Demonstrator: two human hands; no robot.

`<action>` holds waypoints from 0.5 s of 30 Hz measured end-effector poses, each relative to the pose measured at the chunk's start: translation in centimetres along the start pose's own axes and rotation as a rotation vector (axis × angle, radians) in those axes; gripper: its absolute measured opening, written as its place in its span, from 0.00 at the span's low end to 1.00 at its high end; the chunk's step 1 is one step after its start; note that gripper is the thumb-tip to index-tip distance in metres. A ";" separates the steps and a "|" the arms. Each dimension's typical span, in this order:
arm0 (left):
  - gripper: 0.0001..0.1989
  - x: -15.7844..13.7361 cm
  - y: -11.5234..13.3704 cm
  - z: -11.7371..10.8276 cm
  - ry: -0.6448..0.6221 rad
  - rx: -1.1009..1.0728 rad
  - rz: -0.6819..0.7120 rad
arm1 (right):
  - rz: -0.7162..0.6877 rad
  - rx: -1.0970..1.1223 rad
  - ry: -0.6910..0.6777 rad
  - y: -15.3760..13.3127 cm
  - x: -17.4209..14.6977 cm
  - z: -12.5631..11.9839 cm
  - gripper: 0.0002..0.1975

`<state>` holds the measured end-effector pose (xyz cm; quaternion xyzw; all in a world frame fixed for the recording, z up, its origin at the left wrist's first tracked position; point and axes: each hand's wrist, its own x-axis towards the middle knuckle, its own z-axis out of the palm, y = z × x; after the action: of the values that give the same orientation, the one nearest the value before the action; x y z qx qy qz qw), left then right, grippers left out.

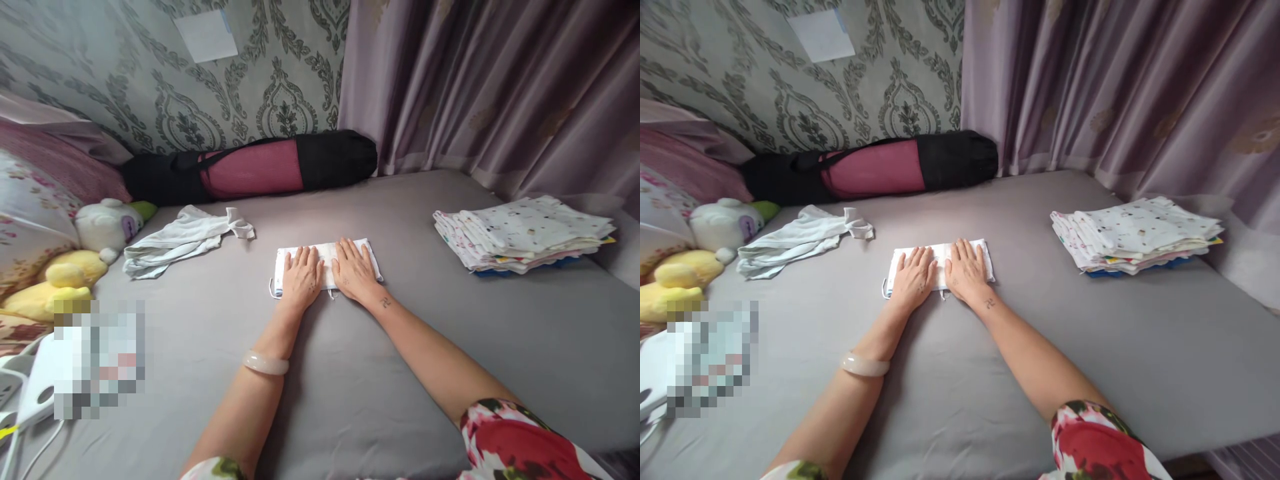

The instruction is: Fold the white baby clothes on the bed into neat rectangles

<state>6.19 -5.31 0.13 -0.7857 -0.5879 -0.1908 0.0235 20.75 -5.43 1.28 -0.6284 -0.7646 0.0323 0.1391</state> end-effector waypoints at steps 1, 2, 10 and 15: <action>0.24 0.0 0.1 -0.1 0.024 0.004 -0.011 | -0.012 0.005 0.010 -0.2 0.0 0.0 0.29; 0.24 0.0 0.2 -0.1 0.045 0.006 -0.022 | -0.028 0.010 0.020 -0.5 0.0 0.0 0.29; 0.24 -0.3 0.1 0.6 -0.003 0.012 -0.073 | -0.041 0.048 -0.014 -1.4 0.0 1.1 0.29; 0.24 -0.3 -0.2 0.5 0.012 -0.002 -0.054 | -0.042 0.044 -0.016 -1.3 0.0 1.0 0.28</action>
<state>6.08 -5.35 -0.50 -0.7683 -0.6088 -0.1964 0.0209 19.24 -5.61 0.60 -0.6087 -0.7780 0.0513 0.1472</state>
